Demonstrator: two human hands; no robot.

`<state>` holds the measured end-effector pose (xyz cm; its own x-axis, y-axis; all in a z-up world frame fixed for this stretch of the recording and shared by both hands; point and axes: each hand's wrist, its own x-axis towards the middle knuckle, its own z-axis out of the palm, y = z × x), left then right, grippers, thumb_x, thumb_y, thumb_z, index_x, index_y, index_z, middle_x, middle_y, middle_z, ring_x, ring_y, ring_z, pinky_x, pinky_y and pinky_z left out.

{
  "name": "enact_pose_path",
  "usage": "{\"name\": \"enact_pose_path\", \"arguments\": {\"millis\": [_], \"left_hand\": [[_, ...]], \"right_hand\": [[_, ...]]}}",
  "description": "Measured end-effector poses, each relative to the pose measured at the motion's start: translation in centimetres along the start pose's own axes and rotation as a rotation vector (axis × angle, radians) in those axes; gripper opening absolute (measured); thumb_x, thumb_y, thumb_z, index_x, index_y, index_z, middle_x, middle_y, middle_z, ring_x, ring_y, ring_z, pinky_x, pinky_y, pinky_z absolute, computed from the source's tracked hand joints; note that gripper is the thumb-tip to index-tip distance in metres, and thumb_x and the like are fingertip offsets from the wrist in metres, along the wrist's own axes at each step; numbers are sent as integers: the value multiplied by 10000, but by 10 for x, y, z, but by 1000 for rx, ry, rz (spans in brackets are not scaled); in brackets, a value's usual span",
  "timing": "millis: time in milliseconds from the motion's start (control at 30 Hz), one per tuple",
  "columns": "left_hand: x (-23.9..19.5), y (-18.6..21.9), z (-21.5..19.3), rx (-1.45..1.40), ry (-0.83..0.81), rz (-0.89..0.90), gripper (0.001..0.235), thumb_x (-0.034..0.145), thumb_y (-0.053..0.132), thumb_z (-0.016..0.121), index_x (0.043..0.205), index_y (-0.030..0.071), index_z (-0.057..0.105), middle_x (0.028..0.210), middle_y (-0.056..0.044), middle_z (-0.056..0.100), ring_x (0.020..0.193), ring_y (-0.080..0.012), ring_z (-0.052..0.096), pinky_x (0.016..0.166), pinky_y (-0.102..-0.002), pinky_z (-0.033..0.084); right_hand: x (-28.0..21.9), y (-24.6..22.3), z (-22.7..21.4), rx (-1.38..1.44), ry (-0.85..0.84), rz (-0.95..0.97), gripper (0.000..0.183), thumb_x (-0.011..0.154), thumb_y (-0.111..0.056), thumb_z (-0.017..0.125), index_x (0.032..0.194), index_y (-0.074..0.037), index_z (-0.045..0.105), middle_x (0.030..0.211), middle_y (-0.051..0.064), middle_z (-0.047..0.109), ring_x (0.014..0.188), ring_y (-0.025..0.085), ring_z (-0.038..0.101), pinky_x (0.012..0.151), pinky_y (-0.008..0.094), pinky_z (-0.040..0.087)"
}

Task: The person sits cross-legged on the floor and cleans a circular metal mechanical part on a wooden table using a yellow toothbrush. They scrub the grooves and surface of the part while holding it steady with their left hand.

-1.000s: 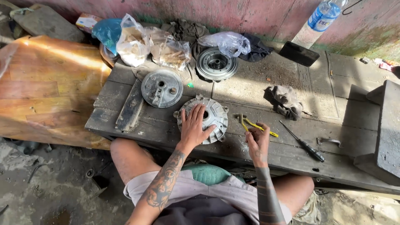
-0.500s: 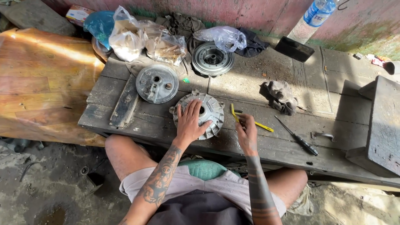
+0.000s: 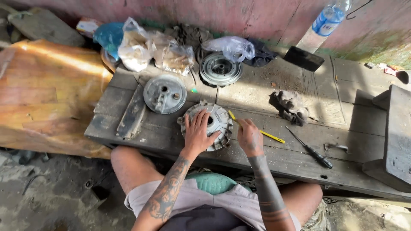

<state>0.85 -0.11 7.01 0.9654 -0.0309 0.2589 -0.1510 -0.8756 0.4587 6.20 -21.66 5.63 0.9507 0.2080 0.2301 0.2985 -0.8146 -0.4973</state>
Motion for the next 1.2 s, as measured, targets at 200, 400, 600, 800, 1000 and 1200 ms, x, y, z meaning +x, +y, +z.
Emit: {"name": "enact_pose_path", "arguments": {"millis": [200, 400, 600, 800, 1000, 1200], "left_hand": [[-7, -2, 6, 56, -11, 2, 793, 894, 601, 676, 1474, 111, 445, 1558, -156, 442, 1486, -318, 386, 1213, -671, 114], [-7, 5, -6, 61, -19, 0, 762, 951, 621, 624, 1469, 89, 458, 1568, -181, 432, 1478, -346, 395, 1189, -709, 161], [-7, 4, -2, 123, -46, 3, 760, 963, 617, 618, 1461, 69, 448, 1567, -194, 428, 1490, -348, 386, 1177, -731, 161], [-8, -1, 8, 83, 2, 26, 750, 938, 558, 687, 1448, 58, 460, 1546, -201, 448, 1472, -356, 410, 1150, -762, 169], [-5, -2, 12, 139, 47, 25, 760, 896, 559, 719, 1429, 73, 482, 1532, -178, 474, 1468, -329, 425, 1143, -739, 190], [-5, -6, 18, 101, 50, 12, 781, 898, 638, 689, 1418, 92, 487, 1522, -158, 494, 1458, -314, 446, 1138, -751, 177]], "right_hand": [[7, 15, 38, -174, -75, -48, 417, 818, -63, 621, 1192, -226, 706, 1007, 59, 657, 831, 355, 722, 703, 481, 630], [21, 38, 68, -257, -184, -56, 360, 764, -109, 717, 1115, -186, 704, 1093, 75, 655, 834, 329, 742, 732, 442, 633], [14, 71, 81, -351, -217, -87, 496, 874, -285, 676, 1355, -188, 602, 1331, 120, 605, 1129, 326, 683, 998, 433, 539], [4, 64, 74, -278, -189, -80, 424, 823, -176, 677, 1244, -223, 679, 1231, 76, 698, 1024, 328, 738, 867, 412, 594], [15, 31, 46, -198, -147, -112, 374, 752, -84, 715, 1118, -142, 658, 1095, 100, 623, 840, 408, 717, 700, 476, 621], [-21, 45, -19, -89, -249, -26, 353, 875, -143, 560, 1139, -274, 753, 1000, 27, 737, 925, 307, 750, 767, 404, 619]]}}
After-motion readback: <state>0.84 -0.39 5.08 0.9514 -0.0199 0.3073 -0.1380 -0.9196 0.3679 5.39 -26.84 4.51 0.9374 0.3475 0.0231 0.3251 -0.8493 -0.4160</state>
